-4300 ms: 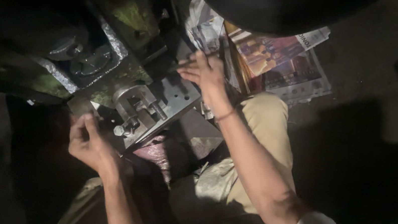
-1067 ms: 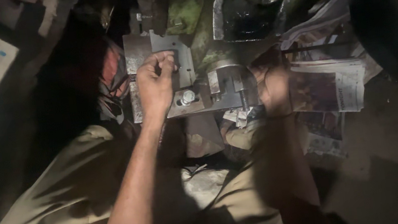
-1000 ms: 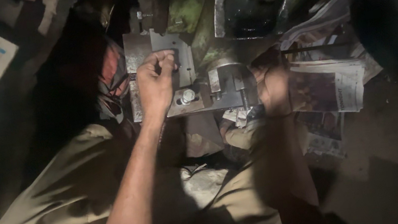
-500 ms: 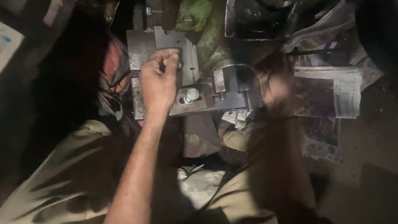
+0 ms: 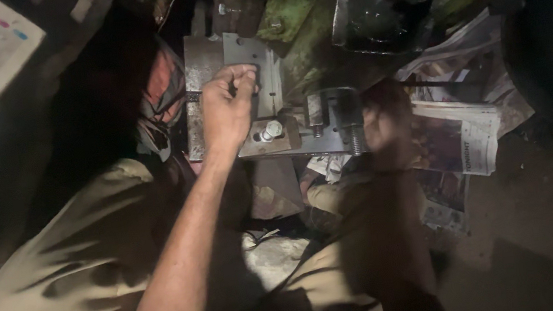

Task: The person feeds a metal strip into a punch press machine by hand, repeatedly positioning the strip to punch out small parts.

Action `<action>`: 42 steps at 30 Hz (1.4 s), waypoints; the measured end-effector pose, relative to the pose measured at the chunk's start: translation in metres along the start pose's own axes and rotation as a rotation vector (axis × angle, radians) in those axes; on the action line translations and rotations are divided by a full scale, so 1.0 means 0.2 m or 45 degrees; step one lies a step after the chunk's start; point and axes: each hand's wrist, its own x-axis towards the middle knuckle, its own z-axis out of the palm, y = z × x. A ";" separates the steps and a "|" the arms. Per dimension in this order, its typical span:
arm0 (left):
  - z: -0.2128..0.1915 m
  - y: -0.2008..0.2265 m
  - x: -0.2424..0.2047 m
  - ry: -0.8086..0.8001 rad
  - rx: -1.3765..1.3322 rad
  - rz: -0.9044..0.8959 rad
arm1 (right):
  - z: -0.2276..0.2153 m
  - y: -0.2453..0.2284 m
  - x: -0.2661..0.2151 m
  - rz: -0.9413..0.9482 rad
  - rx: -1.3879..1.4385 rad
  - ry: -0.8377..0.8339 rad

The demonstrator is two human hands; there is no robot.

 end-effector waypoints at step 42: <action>-0.01 -0.01 0.00 0.046 0.012 -0.023 | 0.26 -0.12 -0.12 -1.100 -2.256 -0.263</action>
